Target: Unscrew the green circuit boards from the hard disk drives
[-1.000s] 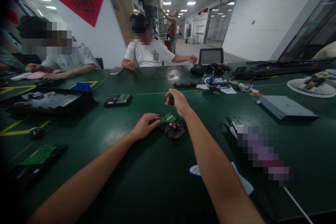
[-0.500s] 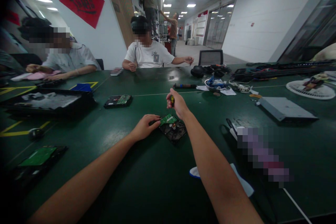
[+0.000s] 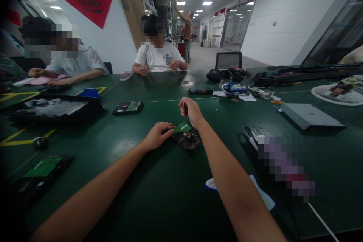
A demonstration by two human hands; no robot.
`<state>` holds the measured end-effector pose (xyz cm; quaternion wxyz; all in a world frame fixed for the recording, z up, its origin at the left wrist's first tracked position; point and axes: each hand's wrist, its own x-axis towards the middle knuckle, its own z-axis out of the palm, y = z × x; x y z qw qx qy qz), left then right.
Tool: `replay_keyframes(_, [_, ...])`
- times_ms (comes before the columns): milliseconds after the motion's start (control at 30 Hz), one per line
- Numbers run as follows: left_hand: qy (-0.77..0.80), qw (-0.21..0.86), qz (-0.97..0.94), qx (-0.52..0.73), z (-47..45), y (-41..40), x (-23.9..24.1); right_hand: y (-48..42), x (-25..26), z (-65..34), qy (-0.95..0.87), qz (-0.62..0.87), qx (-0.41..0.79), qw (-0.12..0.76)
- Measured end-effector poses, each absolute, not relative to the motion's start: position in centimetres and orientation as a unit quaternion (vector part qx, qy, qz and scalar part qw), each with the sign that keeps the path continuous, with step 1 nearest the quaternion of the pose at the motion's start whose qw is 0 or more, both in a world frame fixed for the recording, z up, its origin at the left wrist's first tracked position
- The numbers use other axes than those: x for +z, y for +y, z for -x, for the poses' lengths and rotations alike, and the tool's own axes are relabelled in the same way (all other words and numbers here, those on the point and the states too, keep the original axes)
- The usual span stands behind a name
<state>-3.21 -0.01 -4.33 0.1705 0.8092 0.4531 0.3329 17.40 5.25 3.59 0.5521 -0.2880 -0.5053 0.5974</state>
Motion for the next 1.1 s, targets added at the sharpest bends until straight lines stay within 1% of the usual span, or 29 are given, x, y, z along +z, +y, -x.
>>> replay_keyframes(400, [0.454,0.165,-0.812,0.326,3.2,0.0,-4.3,5.2,3.7,-17.1,-0.509,0.301,0.531,0.607])
replay_keyframes(500, [0.45,0.163,-0.813,0.332,3.2,0.0,-4.2,5.2,3.9,-17.3,-0.526,0.291,0.533,0.596])
replay_keyframes(700, [0.454,0.166,-0.808,0.337,3.1,-0.1,-4.3,5.4,3.7,-17.5,-0.539,0.261,0.575,0.557])
replay_keyframes(933, [0.456,0.166,-0.81,0.329,3.2,0.1,-4.4,5.8,3.5,-18.3,-0.525,0.283,0.541,0.593])
replay_keyframes(1100, [0.454,0.166,-0.809,0.334,3.2,0.0,-4.4,4.9,4.3,-18.3,-0.551,0.253,0.586,0.538])
